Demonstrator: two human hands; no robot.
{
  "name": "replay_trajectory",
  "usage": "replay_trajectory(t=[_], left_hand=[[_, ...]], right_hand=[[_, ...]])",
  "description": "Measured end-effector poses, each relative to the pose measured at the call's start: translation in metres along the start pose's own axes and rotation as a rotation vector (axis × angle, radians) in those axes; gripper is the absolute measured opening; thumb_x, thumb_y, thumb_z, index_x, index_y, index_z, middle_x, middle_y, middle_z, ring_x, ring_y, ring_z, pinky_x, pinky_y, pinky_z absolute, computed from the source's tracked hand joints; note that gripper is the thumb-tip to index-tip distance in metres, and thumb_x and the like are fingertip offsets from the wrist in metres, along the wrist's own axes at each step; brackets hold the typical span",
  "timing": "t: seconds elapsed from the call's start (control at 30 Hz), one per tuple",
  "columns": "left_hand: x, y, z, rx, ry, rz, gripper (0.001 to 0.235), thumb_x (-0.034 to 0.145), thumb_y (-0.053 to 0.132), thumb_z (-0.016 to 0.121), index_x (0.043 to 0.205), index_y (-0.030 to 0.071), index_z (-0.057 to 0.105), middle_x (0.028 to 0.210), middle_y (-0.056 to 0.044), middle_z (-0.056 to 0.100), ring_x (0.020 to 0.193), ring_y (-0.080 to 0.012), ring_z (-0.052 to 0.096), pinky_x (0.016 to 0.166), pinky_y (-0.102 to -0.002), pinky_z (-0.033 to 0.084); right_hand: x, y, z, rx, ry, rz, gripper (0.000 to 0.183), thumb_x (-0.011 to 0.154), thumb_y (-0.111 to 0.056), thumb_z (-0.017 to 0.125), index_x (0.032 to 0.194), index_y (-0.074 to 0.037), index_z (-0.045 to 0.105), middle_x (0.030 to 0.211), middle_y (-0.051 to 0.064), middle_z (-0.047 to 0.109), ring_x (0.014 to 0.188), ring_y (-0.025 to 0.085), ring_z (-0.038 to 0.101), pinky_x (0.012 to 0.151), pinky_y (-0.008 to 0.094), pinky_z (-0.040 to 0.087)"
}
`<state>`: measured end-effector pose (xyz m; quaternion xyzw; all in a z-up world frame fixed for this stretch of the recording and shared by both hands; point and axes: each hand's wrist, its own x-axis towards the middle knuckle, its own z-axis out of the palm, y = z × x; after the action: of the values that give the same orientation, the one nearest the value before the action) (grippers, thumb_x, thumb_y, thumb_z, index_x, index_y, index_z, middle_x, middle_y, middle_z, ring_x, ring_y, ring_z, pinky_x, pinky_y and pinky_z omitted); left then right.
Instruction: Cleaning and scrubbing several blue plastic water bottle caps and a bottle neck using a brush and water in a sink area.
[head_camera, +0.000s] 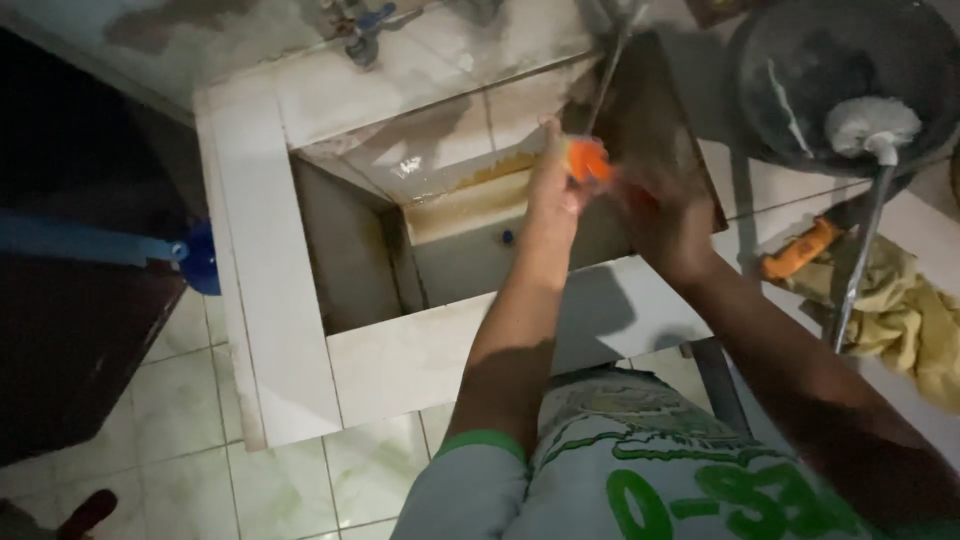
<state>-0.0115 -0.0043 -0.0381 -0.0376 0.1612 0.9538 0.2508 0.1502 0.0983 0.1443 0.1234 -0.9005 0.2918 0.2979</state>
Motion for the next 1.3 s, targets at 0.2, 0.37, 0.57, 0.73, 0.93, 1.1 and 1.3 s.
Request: replay_trajectory(t=[0.2,0.37,0.57,0.73,0.93,1.1,1.3], left_hand=[[-0.027,0.01,0.026,-0.07,0.121,-0.04,0.045,0.109,0.045,0.047,0.12,0.002,0.053,0.105,-0.01,0.065,0.115,-0.0358,0.07,0.1,-0.054,0.058],[-0.042,0.037,0.073,0.056,-0.057,0.029,0.057,0.115,0.047,0.021,0.13,0.004,0.057,0.139,-0.022,0.062,0.122,-0.0366,0.063,0.095,-0.047,0.055],[-0.066,0.044,0.115,0.263,-0.199,0.034,0.061,0.117,0.042,0.025,0.133,-0.005,0.061,0.144,-0.016,0.061,0.128,-0.0345,0.061,0.1,-0.052,0.055],[-0.043,0.043,0.079,0.275,-0.33,0.054,0.077,0.115,0.056,0.023,0.136,-0.007,0.061,0.143,-0.021,0.062,0.133,-0.0348,0.06,0.112,-0.049,0.051],[-0.053,0.057,0.088,0.432,-0.339,0.048,0.088,0.111,0.066,0.028,0.141,-0.011,0.059,0.145,-0.024,0.062,0.138,-0.0347,0.059,0.116,-0.043,0.047],[-0.05,0.068,0.08,0.379,-0.342,-0.024,0.086,0.109,0.064,0.028,0.14,-0.012,0.056,0.145,-0.019,0.061,0.137,-0.0327,0.058,0.115,-0.045,0.05],[-0.054,0.067,0.076,0.465,-0.257,0.047,0.073,0.113,0.053,0.029,0.141,-0.008,0.058,0.145,-0.021,0.061,0.137,-0.0315,0.058,0.106,-0.044,0.051]], right_hand=[[-0.002,-0.009,-0.017,0.038,-0.155,0.243,0.013,0.1,-0.015,0.078,0.11,-0.006,0.077,0.089,0.018,0.072,0.078,0.032,0.072,0.07,0.04,0.057],[0.007,-0.002,-0.01,0.04,-0.028,-0.071,0.027,0.092,-0.018,0.085,0.112,-0.004,0.074,0.098,0.019,0.073,0.082,0.035,0.073,0.071,0.041,0.057],[0.025,-0.002,-0.021,0.056,-0.126,0.009,0.024,0.098,-0.02,0.078,0.117,-0.006,0.076,0.1,0.018,0.074,0.081,0.031,0.073,0.07,0.04,0.057],[0.04,0.008,-0.035,-0.072,-0.212,-0.134,0.026,0.1,-0.026,0.079,0.116,-0.007,0.076,0.097,0.017,0.073,0.076,0.029,0.07,0.067,0.039,0.056],[0.048,0.02,-0.038,-0.348,-0.381,-0.289,0.027,0.1,-0.033,0.071,0.118,-0.013,0.076,0.089,0.014,0.073,0.066,0.03,0.068,0.059,0.04,0.053],[0.064,-0.008,-0.045,-0.192,-0.316,-0.346,0.014,0.101,-0.025,0.074,0.099,-0.011,0.073,0.087,0.014,0.071,0.07,0.034,0.067,0.061,0.045,0.053],[0.043,0.002,0.005,-0.199,-0.431,0.277,0.033,0.092,-0.037,0.08,0.112,-0.011,0.078,0.082,0.02,0.073,0.065,0.032,0.069,0.058,0.044,0.053]])
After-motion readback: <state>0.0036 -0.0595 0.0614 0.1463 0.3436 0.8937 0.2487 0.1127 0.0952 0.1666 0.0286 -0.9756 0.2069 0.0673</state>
